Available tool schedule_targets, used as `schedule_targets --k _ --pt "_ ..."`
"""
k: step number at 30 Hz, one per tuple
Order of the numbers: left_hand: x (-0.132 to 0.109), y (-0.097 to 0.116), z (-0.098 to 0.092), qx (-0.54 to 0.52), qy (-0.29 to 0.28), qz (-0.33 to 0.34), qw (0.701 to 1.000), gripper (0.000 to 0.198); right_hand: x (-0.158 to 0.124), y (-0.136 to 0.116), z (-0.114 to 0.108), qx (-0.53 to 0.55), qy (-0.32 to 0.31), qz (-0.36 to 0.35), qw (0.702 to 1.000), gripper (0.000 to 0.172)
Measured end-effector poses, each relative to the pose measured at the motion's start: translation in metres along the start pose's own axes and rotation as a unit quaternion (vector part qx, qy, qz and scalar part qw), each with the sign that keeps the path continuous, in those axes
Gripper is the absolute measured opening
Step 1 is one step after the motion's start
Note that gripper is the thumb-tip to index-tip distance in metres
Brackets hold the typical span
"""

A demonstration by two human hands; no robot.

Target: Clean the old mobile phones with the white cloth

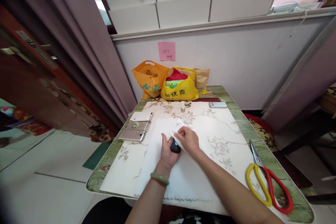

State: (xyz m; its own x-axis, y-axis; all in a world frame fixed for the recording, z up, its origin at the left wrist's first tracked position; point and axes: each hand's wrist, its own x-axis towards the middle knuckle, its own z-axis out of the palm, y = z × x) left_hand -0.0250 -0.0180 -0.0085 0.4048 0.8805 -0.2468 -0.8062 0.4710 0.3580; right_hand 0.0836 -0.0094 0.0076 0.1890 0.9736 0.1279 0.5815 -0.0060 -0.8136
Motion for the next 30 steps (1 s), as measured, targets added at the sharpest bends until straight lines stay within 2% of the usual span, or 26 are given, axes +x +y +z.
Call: schedule_targets --k 3,5,9,13,17,20,26,30 --pt "0.002 0.000 -0.003 -0.011 0.016 -0.019 1.000 0.076 -0.015 0.000 -0.002 0.015 -0.060 -0.028 0.998 0.018" --pt "0.003 -0.001 -0.003 -0.009 0.014 -0.015 1.000 0.075 -0.015 0.001 -0.003 0.025 -0.063 -0.011 0.998 0.020" --pt "0.004 -0.004 0.000 0.027 0.000 0.008 1.000 0.067 0.003 0.005 -0.002 0.053 -0.002 0.041 0.998 0.027" --pt "0.002 -0.007 0.002 0.088 0.001 0.039 0.995 0.048 0.021 0.008 0.002 0.085 0.082 0.068 0.991 0.035" --pt "-0.002 -0.007 0.004 0.141 -0.049 0.074 0.986 0.048 0.019 0.013 0.008 0.116 0.127 0.037 0.984 0.041" --pt "-0.005 -0.007 0.005 0.162 -0.052 0.073 0.983 0.050 0.012 0.018 0.011 0.118 0.149 0.013 0.982 0.041" --pt "-0.001 -0.011 -0.001 0.159 0.002 0.100 0.982 0.044 0.007 0.024 0.009 0.109 0.104 -0.010 0.989 0.040" --pt "0.002 -0.009 -0.003 0.120 0.021 0.106 0.987 0.038 0.007 0.026 0.010 0.161 0.094 -0.033 0.982 0.039"
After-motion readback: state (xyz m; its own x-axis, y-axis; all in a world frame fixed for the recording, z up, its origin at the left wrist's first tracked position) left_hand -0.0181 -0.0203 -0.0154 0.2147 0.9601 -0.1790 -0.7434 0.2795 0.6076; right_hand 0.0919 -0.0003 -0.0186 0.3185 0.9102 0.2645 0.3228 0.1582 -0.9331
